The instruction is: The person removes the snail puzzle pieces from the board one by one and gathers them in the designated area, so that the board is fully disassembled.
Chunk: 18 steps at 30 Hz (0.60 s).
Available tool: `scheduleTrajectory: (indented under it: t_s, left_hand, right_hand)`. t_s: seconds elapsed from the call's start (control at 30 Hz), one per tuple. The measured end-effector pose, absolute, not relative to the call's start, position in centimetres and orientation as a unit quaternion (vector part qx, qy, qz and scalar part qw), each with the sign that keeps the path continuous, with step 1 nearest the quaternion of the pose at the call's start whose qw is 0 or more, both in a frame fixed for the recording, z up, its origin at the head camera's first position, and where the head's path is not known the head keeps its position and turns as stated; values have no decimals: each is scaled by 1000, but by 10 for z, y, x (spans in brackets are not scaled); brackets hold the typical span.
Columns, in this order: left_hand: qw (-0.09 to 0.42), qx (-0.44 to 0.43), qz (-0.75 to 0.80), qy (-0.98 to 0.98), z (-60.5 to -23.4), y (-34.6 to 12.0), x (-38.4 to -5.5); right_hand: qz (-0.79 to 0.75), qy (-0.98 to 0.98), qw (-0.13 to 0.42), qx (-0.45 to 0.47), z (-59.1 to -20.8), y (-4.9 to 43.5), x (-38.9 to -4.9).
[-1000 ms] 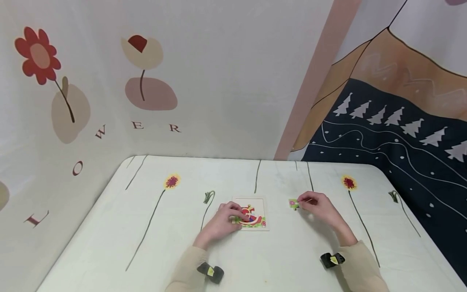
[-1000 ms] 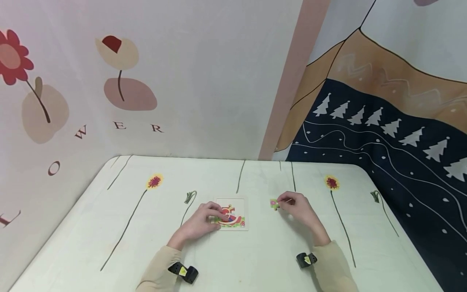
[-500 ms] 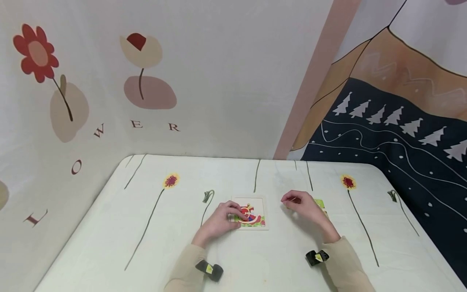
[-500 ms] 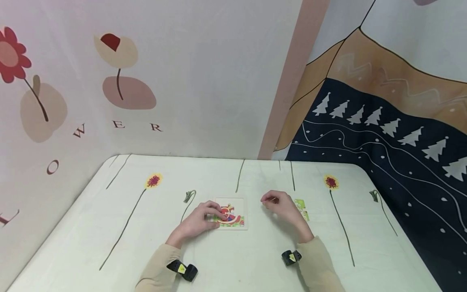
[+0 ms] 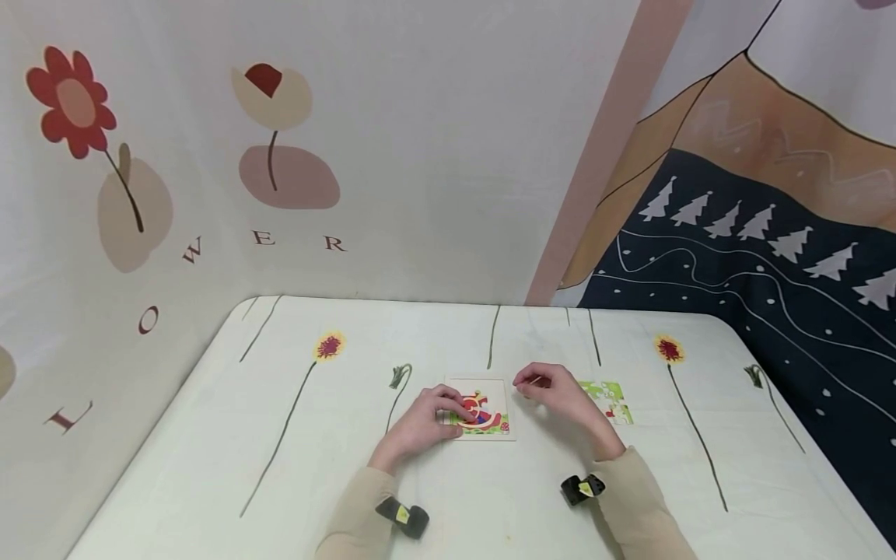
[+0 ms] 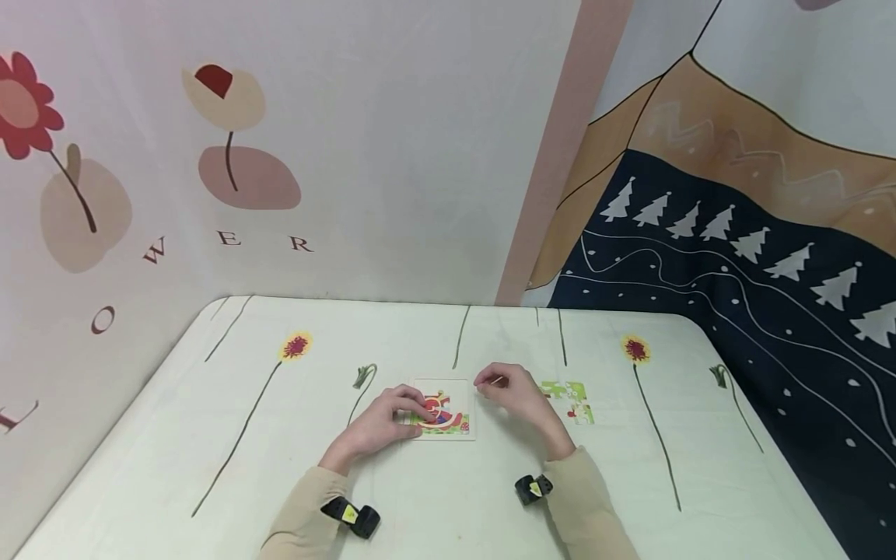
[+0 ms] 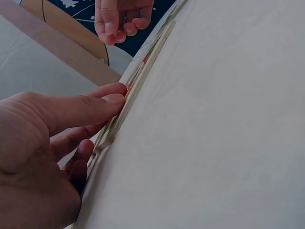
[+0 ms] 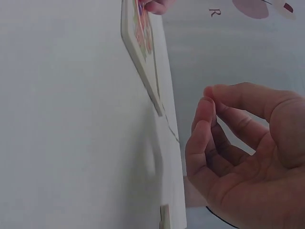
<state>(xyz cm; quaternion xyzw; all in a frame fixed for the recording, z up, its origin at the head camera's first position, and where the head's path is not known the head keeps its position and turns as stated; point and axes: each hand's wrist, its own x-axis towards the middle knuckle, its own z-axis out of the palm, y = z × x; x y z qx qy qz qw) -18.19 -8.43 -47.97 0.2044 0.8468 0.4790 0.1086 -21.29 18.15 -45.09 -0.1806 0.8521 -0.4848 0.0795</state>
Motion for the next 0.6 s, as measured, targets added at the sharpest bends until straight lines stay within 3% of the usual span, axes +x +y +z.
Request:
scheduleTrajectory:
  t_s: [0.6]
  left_hand:
    - [110,203,487,842,-480,-84,-182]
  right_hand:
    - [-474,854,100,-191,-446,158,-212]
